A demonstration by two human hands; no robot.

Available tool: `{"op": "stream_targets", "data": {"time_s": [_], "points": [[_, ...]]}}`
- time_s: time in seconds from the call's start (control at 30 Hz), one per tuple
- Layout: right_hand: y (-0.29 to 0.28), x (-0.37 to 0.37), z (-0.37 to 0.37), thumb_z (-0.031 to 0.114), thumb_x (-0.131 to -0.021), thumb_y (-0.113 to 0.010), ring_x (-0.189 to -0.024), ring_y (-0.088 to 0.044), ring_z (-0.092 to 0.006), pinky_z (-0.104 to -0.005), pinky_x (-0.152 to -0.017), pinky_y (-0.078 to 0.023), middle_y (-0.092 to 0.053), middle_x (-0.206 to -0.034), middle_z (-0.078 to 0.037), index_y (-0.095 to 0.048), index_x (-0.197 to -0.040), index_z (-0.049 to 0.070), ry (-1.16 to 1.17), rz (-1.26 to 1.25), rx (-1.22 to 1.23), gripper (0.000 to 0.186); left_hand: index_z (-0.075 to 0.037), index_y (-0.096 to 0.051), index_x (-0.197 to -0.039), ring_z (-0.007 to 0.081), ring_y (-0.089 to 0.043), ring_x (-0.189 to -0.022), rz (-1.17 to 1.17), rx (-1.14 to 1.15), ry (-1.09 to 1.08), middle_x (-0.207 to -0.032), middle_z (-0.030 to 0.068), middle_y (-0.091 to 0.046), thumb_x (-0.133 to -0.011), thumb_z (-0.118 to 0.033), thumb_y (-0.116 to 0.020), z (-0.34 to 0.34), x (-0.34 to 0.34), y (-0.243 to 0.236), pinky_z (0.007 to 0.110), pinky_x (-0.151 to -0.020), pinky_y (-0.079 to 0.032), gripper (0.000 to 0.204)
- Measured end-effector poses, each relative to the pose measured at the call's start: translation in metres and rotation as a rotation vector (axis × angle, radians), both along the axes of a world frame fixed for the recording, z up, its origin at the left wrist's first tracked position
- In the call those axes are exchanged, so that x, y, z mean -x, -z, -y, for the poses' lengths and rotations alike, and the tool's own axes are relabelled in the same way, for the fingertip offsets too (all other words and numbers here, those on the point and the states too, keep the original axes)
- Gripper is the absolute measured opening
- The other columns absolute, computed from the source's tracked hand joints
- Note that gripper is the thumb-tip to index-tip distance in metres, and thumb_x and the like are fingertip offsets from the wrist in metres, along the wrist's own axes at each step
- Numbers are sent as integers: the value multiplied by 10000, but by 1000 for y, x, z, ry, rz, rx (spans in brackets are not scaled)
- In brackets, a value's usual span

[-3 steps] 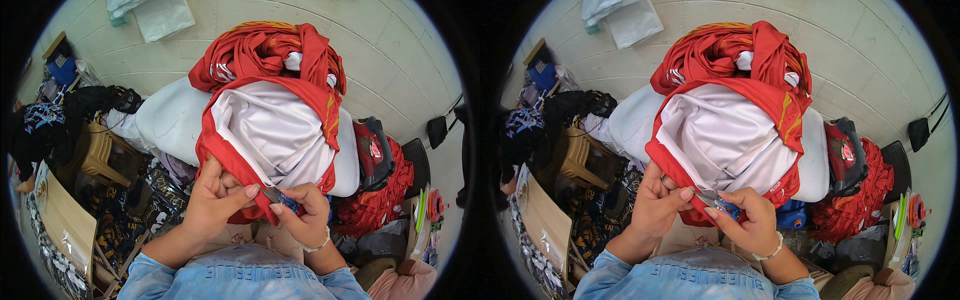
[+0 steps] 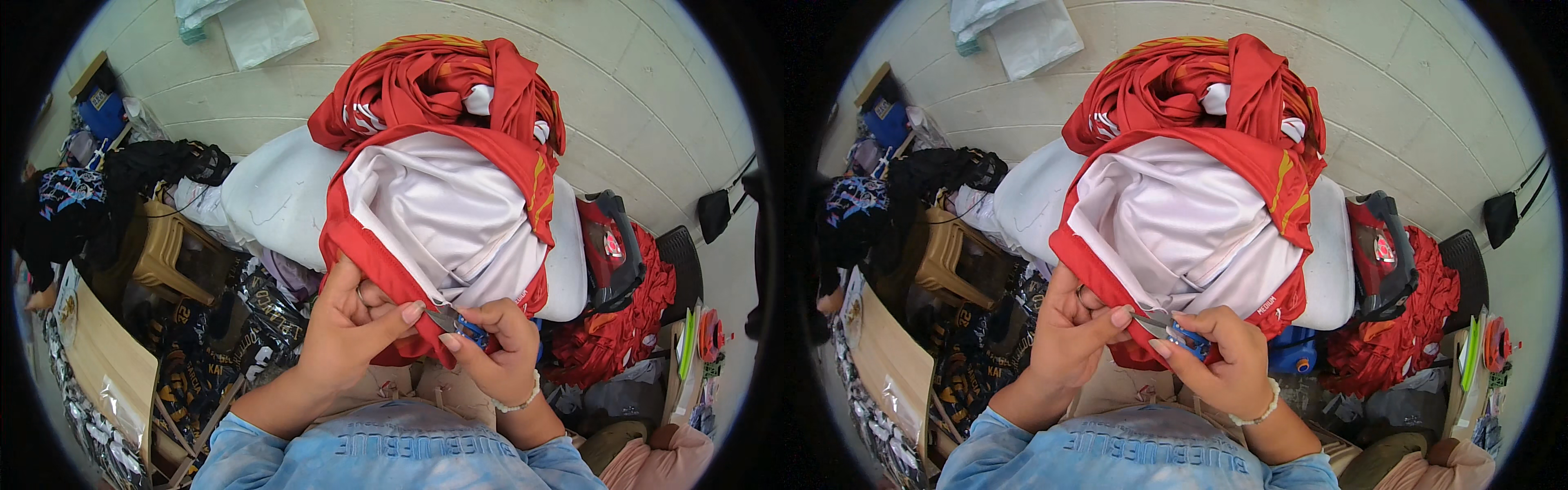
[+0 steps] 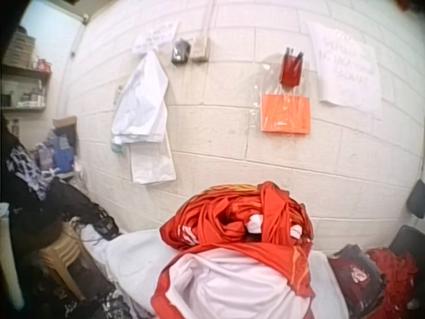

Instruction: The person uses a small blue utility knife to cut along the white inner lining of a red garment. They repeatedly open the garment, position the blade, and make short cuts along the seam while holding the fabric taut with the other hand.

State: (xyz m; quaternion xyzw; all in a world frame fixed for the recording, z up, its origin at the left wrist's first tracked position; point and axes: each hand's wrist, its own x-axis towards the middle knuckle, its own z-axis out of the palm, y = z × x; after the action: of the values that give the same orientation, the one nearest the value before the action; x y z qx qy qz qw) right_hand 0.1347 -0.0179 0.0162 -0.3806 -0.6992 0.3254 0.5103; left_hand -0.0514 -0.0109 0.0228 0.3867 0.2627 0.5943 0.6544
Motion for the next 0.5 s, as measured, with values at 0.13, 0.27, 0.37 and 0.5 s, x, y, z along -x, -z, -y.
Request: {"op": "stream_targets", "data": {"time_s": [0.13, 0.27, 0.37, 0.5], "points": [[-2, -1, -3, 91, -744, -785, -608, -599, -107, -224, -537, -452, -631, -728, -93, -615, -907, -29, 2, 42, -35, 264, 4, -221, -1402, 176, -558, -1128, -7, -43, 17, -1246, 130, -529, -851, 110, -554, 0, 1, 0, 292, -926, -484, 653], [0, -1, -9, 105, -748, -784, -598, -603, -123, -234, -531, -454, -632, -729, -98, -619, -899, -26, 42, 131, -86, 259, 6, -226, -1398, 169, -556, -1124, -18, -75, 18, -1243, 129, -530, -857, 108, -547, -5, 1, 4, 290, -930, -479, 637], [2, -1, -10, 108, -762, -772, -587, -598, -124, -239, -535, -458, -636, -728, -94, -615, -923, -29, 62, 150, -100, 263, 3, -231, -1396, 162, -558, -1115, -28, -75, 31, -1241, 125, -531, -861, 105, -545, -6, 2, 5, 286, -924, -479, 629], [10, 4, -8, 104, -788, -750, -622, -560, -72, -218, -543, -430, -629, -754, -50, -598, -918, -9, -52, -137, 140, 229, -6, -234, -1397, 155, -567, -1095, -33, -53, 12, -1234, 118, -537, -861, 98, -554, -7, 0, 5, 278, -914, -479, 633]]}}
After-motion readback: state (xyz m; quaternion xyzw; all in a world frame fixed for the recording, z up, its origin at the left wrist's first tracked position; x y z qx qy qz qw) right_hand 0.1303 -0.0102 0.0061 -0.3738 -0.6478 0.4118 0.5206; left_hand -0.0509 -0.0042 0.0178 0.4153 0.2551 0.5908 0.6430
